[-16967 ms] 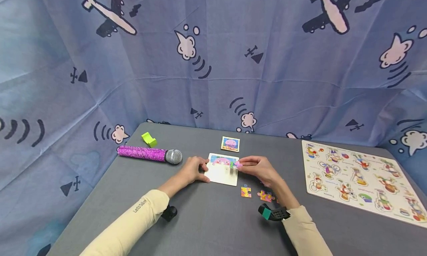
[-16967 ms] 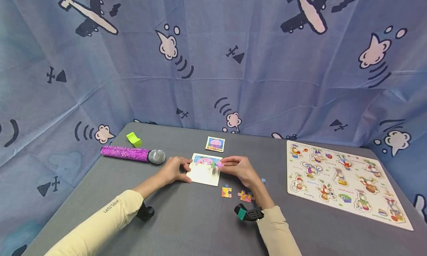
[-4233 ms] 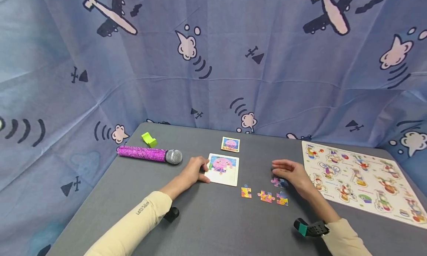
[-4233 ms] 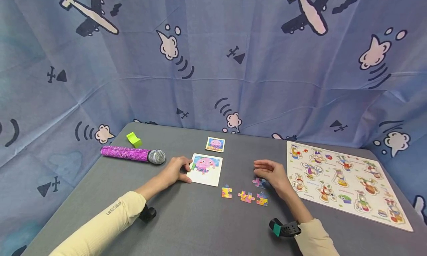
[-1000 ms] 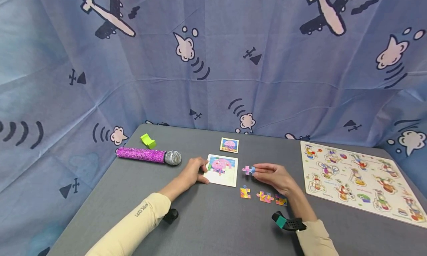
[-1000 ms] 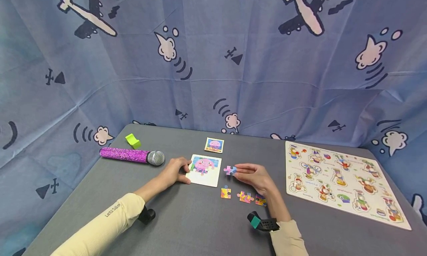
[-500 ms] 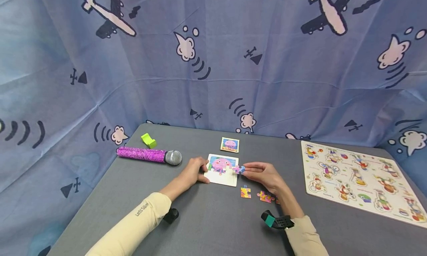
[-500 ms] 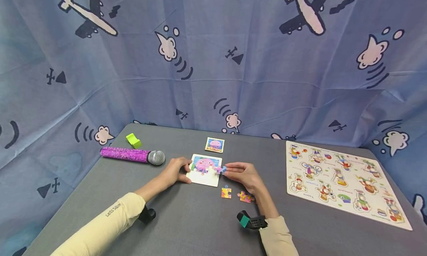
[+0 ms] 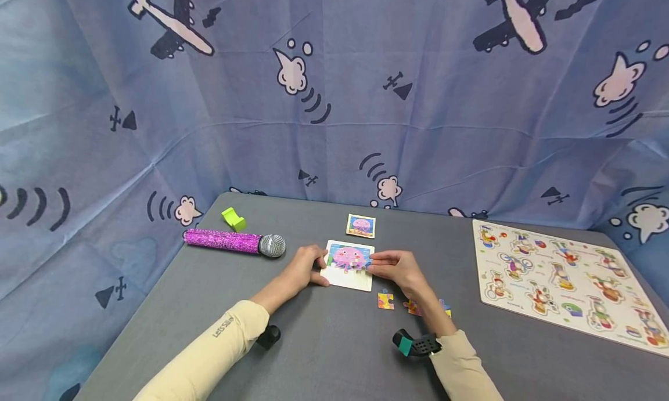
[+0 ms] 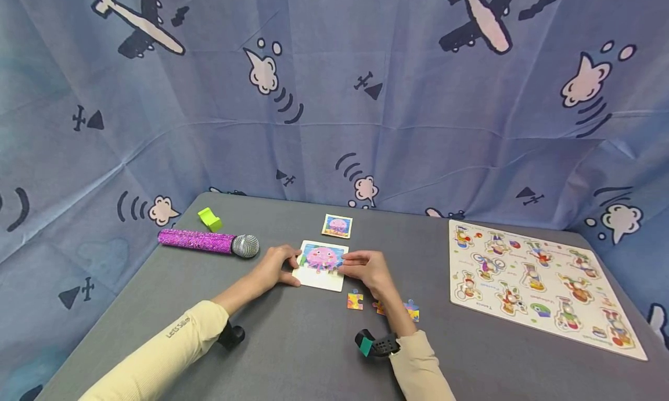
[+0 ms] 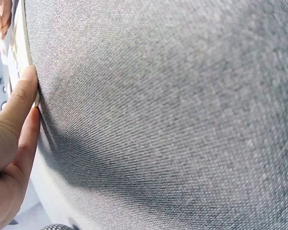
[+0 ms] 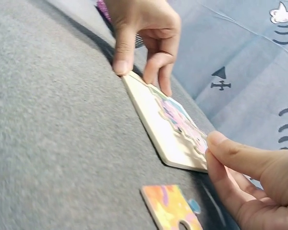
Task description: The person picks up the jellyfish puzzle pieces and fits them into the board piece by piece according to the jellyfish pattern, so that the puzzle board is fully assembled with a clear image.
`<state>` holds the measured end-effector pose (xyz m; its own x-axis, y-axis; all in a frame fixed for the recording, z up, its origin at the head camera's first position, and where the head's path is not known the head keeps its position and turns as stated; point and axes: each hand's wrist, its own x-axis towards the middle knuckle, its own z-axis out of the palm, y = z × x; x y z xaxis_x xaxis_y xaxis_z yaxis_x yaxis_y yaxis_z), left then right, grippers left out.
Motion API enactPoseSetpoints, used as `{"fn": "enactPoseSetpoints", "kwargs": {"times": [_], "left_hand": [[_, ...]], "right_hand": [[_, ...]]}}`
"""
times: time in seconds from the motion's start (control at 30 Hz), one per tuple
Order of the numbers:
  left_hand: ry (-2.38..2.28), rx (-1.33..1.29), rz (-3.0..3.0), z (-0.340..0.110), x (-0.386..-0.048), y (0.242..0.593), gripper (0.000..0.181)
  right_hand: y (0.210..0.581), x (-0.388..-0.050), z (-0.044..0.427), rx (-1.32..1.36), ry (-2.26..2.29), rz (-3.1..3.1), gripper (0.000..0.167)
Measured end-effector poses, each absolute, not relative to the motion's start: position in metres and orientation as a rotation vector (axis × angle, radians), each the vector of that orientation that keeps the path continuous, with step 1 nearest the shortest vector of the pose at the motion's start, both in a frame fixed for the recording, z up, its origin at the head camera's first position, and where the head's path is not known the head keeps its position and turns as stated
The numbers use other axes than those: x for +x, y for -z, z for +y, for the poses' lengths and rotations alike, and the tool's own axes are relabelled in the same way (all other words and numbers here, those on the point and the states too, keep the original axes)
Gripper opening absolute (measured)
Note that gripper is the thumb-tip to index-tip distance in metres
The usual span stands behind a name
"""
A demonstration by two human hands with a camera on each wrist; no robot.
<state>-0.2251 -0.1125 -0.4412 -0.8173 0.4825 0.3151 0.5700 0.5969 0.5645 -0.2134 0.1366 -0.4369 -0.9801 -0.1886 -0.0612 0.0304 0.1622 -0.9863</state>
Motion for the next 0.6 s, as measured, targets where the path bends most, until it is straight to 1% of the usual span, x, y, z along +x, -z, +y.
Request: {"fn": "enactPoseSetpoints", "kwargs": {"times": [0.13, 0.3, 0.6], "left_hand": [[1.032, -0.890, -2.696, -0.112, -0.225, 0.441, 0.034], [1.037, -0.880, -2.704, -0.112, -0.225, 0.440, 0.034], [1.030, -0.869, -2.724, -0.112, -0.223, 0.438, 0.034]], "right_hand": [[0.439, -0.215, 0.131, -0.184, 1.861, 2.408, 0.029], [0.439, -0.216, 0.124, -0.112, 1.726, 2.605, 0.023], [0.436, -0.218, 0.117, -0.071, 1.518, 2.785, 0.021]]}}
